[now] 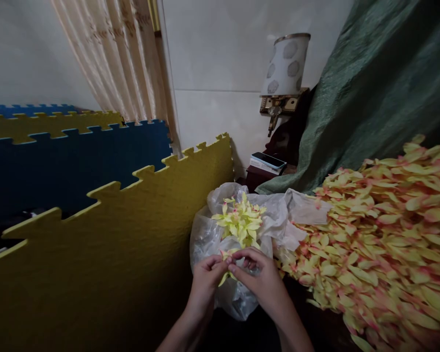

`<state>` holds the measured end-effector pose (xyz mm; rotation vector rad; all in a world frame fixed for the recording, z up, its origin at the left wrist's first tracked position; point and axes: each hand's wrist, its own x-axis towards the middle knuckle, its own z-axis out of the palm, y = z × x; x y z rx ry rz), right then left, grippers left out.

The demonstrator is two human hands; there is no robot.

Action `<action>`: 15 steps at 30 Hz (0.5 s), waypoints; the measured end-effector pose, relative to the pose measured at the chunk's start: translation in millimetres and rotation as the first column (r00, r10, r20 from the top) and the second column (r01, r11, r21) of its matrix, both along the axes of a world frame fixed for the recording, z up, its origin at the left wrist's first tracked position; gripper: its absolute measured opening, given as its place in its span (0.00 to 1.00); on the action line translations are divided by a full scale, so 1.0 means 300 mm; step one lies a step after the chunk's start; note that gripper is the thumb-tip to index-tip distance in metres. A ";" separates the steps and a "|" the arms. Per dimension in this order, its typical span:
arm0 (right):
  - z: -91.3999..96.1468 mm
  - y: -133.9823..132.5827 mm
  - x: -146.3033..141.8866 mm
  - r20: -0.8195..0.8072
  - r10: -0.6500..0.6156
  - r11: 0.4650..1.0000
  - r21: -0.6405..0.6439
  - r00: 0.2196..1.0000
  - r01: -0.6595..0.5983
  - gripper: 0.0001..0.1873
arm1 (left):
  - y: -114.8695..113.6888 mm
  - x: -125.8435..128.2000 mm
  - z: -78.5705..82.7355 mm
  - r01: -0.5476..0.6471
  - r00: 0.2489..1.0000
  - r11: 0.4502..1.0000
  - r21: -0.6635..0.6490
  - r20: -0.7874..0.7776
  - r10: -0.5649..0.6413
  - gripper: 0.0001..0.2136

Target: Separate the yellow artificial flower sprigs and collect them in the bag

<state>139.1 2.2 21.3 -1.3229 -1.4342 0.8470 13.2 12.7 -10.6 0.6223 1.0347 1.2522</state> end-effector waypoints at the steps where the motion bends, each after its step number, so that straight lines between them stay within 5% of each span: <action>1: -0.002 0.001 0.005 -0.010 0.008 1.000 -0.014 1.000 -0.008 0.07 | -0.001 0.002 -0.004 0.007 1.000 1.000 -0.002 -0.011 -0.007 0.16; 11: -0.013 -0.014 0.002 -0.449 -0.001 0.979 -0.181 0.894 -0.090 0.14 | 0.012 -0.046 0.008 0.184 0.980 0.975 0.123 -0.102 -0.172 0.14; 15: 0.010 -0.005 0.008 -0.464 0.013 0.962 -0.234 0.886 -0.137 0.13 | 0.016 -0.062 0.041 0.232 0.962 0.951 0.205 -0.193 -0.193 0.10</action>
